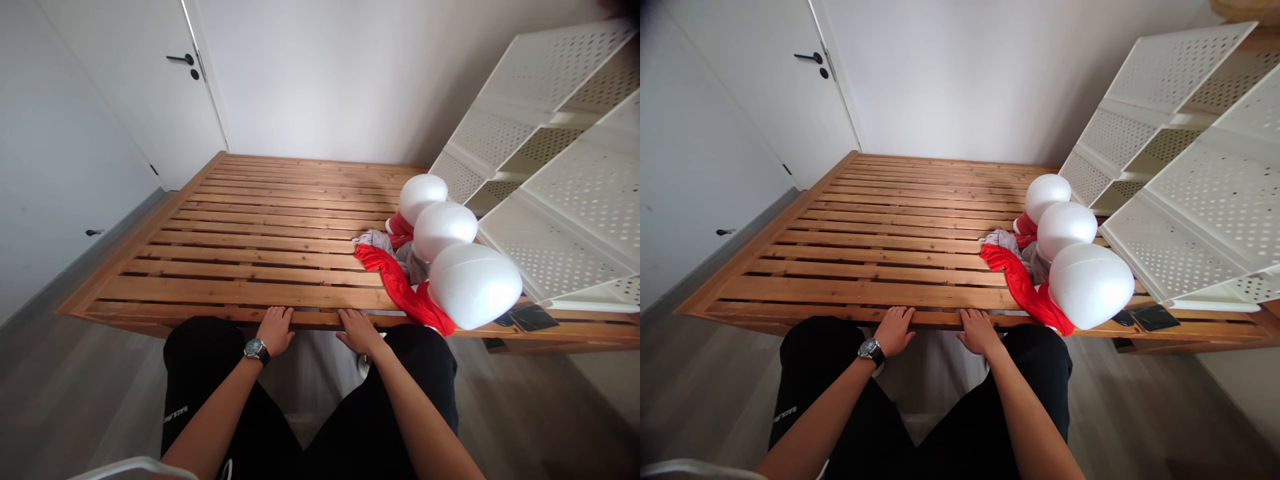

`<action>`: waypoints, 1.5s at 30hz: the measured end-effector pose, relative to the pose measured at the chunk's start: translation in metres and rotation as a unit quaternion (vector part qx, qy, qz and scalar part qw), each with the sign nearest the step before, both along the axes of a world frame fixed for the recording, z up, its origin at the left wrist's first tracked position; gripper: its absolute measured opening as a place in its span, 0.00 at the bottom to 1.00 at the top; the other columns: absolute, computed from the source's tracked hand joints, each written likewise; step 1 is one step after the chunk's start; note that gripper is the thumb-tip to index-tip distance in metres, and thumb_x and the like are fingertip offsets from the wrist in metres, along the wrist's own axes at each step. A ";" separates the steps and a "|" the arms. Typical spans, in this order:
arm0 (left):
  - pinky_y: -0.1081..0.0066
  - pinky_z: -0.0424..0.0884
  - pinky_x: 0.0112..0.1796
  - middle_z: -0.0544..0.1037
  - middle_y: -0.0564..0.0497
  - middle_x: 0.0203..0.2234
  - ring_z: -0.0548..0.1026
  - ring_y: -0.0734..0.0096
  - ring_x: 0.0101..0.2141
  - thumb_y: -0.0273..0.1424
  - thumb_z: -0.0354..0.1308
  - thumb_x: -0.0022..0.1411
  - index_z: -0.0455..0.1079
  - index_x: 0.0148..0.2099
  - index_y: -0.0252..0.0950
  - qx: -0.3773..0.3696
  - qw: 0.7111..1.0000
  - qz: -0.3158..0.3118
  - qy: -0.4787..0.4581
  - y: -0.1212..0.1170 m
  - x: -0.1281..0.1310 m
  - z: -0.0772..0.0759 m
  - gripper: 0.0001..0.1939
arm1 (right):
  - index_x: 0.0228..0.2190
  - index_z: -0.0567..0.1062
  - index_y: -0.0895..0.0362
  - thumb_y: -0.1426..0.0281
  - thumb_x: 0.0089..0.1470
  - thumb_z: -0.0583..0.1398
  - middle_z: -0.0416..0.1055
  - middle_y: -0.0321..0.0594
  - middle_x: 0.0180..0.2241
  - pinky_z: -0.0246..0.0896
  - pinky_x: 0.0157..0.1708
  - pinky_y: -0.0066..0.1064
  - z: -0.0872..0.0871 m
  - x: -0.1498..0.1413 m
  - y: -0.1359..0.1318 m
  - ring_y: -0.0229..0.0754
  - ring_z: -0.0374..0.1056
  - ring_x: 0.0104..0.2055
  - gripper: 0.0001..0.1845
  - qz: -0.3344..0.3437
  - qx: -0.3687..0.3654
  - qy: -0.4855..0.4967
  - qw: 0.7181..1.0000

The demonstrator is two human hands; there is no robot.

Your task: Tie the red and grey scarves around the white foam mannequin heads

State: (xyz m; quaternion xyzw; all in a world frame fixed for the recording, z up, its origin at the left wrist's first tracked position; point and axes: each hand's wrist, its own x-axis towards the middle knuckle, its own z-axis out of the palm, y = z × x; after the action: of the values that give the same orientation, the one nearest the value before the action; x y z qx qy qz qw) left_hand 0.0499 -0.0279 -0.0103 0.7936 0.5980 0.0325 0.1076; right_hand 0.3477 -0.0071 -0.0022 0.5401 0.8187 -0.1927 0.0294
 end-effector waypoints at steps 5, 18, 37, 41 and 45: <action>0.50 0.55 0.66 0.70 0.37 0.57 0.66 0.48 0.60 0.37 0.63 0.61 0.64 0.66 0.33 -0.001 1.000 -0.002 0.005 0.000 0.000 -0.002 0.33 | 0.64 0.64 0.60 0.59 0.60 0.62 0.67 0.55 0.60 0.46 0.65 0.45 -0.001 0.000 0.000 0.56 0.61 0.63 0.35 0.001 0.002 0.005 1.000; 0.50 0.55 0.66 0.70 0.36 0.57 0.66 0.49 0.60 0.36 0.64 0.60 0.64 0.65 0.33 0.008 1.000 0.001 -0.008 0.000 -0.001 -0.006 0.33 | 0.64 0.64 0.58 0.59 0.60 0.62 0.68 0.54 0.60 0.46 0.65 0.46 0.002 -0.001 0.000 0.57 0.61 0.63 0.34 -0.001 0.000 -0.001 1.000; 0.49 0.55 0.66 0.70 0.37 0.58 0.66 0.49 0.60 0.37 0.61 0.61 0.63 0.65 0.35 0.009 1.000 0.000 -0.009 0.000 -0.002 -0.006 0.32 | 0.65 0.63 0.59 0.59 0.60 0.62 0.66 0.55 0.61 0.45 0.66 0.46 0.004 -0.001 0.000 0.56 0.60 0.64 0.36 -0.002 -0.006 -0.003 1.000; 0.50 0.54 0.67 0.70 0.36 0.58 0.66 0.48 0.61 0.37 0.62 0.61 0.63 0.65 0.34 0.003 1.000 -0.002 -0.009 0.000 -0.002 -0.006 0.32 | 0.64 0.64 0.58 0.59 0.60 0.62 0.67 0.54 0.60 0.45 0.66 0.46 0.005 -0.001 0.000 0.56 0.61 0.64 0.35 -0.005 -0.007 0.002 1.000; 0.50 0.54 0.67 0.69 0.36 0.58 0.65 0.48 0.61 0.36 0.62 0.61 0.63 0.66 0.34 0.001 1.000 -0.001 -0.004 0.000 -0.002 -0.006 0.33 | 0.64 0.64 0.60 0.60 0.60 0.62 0.67 0.55 0.60 0.45 0.66 0.45 0.006 -0.002 -0.001 0.57 0.60 0.64 0.35 -0.004 -0.004 0.004 1.000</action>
State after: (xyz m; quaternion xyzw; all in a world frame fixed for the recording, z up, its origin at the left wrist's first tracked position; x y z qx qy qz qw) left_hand 0.0484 -0.0277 -0.0160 0.7943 0.5965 0.0359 0.1095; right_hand 0.3461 -0.0082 0.0037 0.5428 0.8156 -0.1984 0.0273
